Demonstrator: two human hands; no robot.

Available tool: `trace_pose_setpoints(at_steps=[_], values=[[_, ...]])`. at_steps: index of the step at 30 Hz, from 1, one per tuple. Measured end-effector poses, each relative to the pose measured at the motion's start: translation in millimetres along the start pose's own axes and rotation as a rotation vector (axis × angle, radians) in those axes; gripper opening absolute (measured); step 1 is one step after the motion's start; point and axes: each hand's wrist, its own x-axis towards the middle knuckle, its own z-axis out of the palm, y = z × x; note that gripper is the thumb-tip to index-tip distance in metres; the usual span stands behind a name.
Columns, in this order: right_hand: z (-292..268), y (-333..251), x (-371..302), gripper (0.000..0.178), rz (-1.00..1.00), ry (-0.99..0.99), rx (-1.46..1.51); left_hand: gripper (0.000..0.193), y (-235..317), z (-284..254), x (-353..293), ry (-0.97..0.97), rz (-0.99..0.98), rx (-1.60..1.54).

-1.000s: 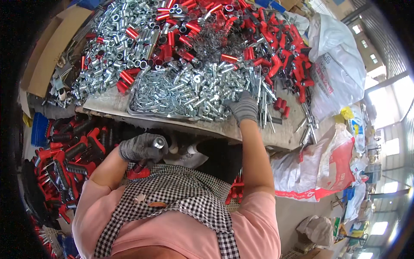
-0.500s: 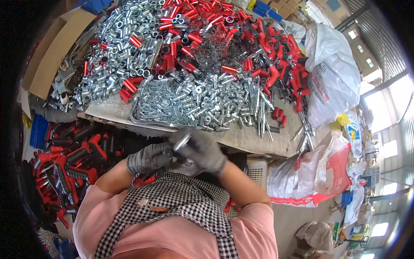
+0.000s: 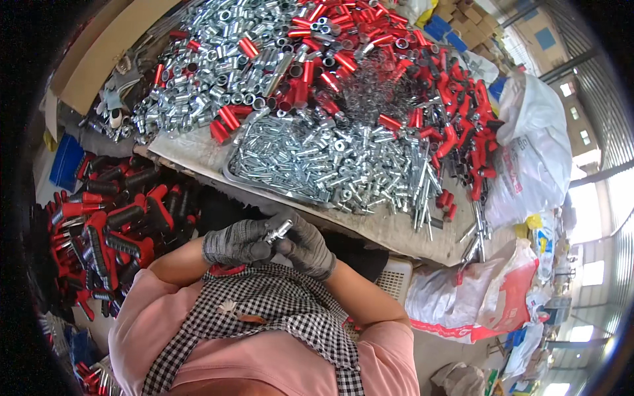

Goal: Assembling metal hardware components by hand and using a manual press tool.

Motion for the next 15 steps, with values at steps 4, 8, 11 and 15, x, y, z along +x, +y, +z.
trace_pose_setpoints(at_steps=[4, 8, 11, 15], values=[[-7.5, 2.4, 20.0, 0.041, -0.156, -0.118, -0.100, 0.062, -12.1, -7.6, -3.3, 0.030, 0.209, 0.249], [-17.0, -11.9, 30.6, 0.044, -0.141, -0.197, -0.398, 0.057, 1.1, -8.8, -2.5, 0.099, 0.225, 0.289], [-15.5, -43.9, 46.1, 0.045, 0.020, -0.204, -0.625, 0.051, -1.5, -14.3, -5.2, 0.132, 0.213, 0.355], [-61.8, -88.9, 86.3, 0.042, 0.184, 0.391, -0.934, 0.043, -10.7, -22.2, -16.9, 0.199, 0.190, 0.491]])
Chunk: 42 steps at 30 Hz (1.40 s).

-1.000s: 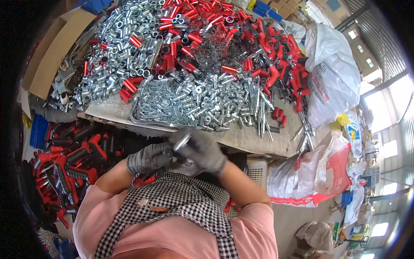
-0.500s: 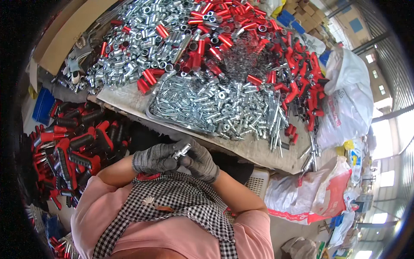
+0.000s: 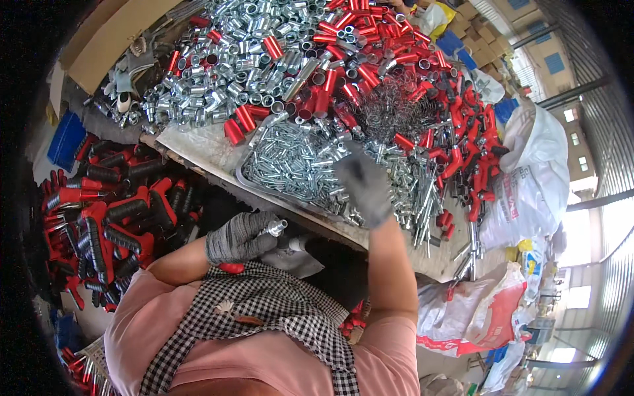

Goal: Assembling metal hardware components by hand and using a manual press tool.

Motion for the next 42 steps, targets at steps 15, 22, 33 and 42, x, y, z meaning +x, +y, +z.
trace_pose_setpoints(at_steps=[15, 22, 33, 42], values=[[22.2, 36.3, 80.2, 0.027, 0.037, 0.233, -0.707, 0.052, 14.9, -6.9, 9.5, -0.102, -0.217, -0.080], [11.4, -9.2, -23.1, 0.013, -0.274, 0.069, 0.239, 0.056, -2.1, -2.7, 8.3, -0.080, 0.005, 0.027], [22.3, -29.8, -87.4, 0.026, -0.622, -0.319, -0.539, 0.038, -2.9, 31.5, 5.5, -0.208, -0.214, 0.074], [24.7, -35.7, -96.9, 0.058, -0.229, -0.328, -0.485, 0.045, -5.9, 51.5, 3.3, -0.132, -0.161, 0.099]])
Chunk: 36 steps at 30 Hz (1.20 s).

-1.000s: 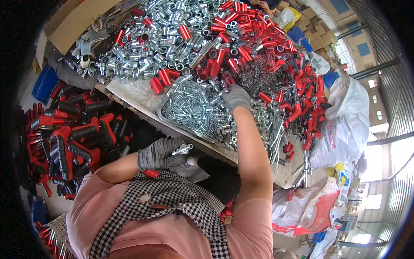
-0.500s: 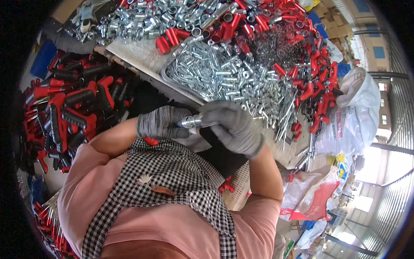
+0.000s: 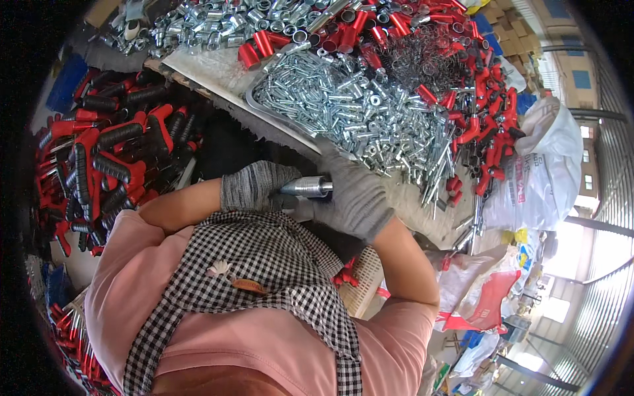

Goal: Assembling metal hardware components by hand and using a manual press tool.

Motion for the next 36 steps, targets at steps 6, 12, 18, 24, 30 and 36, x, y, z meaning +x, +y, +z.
trace_pose_setpoints(at_steps=[6, 12, 18, 24, 30, 36], values=[[8.8, 46.5, -4.8, 0.059, -0.490, 0.344, -0.127, 0.041, 2.2, -2.3, 0.6, 0.026, -0.019, 0.044], [5.0, 31.1, -10.5, 0.052, -0.272, 0.306, 0.333, 0.040, -1.5, -1.0, 0.0, 0.052, -0.018, 0.038], [1.1, 33.7, -11.4, 0.055, -0.107, 0.164, 0.236, 0.043, 5.2, 0.7, -1.4, 0.000, -0.029, 0.057], [10.9, 40.8, -8.2, 0.061, -0.565, 0.299, 0.020, 0.041, 7.8, -2.1, 1.3, 0.018, 0.028, 0.054], [13.4, 52.9, -17.5, 0.062, -0.241, 0.167, 0.303, 0.038, -2.8, -8.4, -3.1, 0.049, -0.071, 0.015], [17.2, 26.2, -2.1, 0.100, -0.221, 0.124, 0.028, 0.056, 12.5, -22.7, 1.9, -0.234, -0.122, -0.250]])
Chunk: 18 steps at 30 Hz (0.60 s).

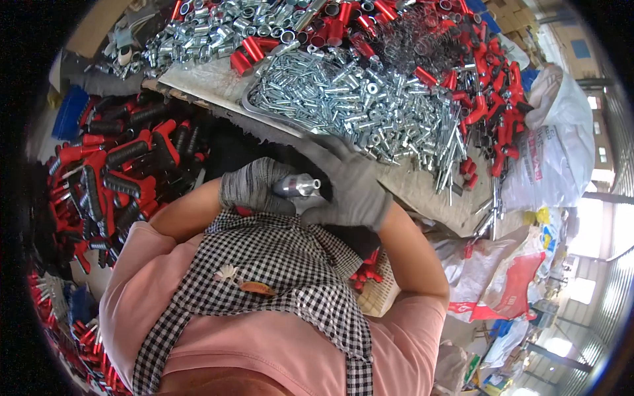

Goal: Assembling metal hardware components by hand and using a manual press tool.

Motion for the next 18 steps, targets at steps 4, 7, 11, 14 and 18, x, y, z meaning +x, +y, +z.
trace_pose_setpoints(at_steps=[4, 7, 11, 14, 18], values=[[54.6, 11.4, 26.4, 0.079, -0.282, 0.013, 0.509, 0.069, -43.2, 19.5, 21.5, 0.172, 0.481, -0.481], [76.1, 8.0, 36.7, 0.051, -0.521, 0.079, 0.765, 0.062, -40.3, 16.2, 13.6, 0.250, 0.404, -0.233], [84.4, 0.0, 29.3, 0.038, -0.423, 0.142, 0.751, 0.053, -33.2, 14.7, -0.8, 0.324, 0.309, 0.097], [91.9, -8.5, 19.8, 0.034, -0.282, 0.221, 0.726, 0.046, -26.4, 19.2, -4.7, 0.353, 0.262, 0.330], [100.6, -22.7, 10.3, 0.033, -0.078, 0.360, 0.784, 0.040, -24.4, 34.3, -8.3, 0.413, 0.133, 0.047]])
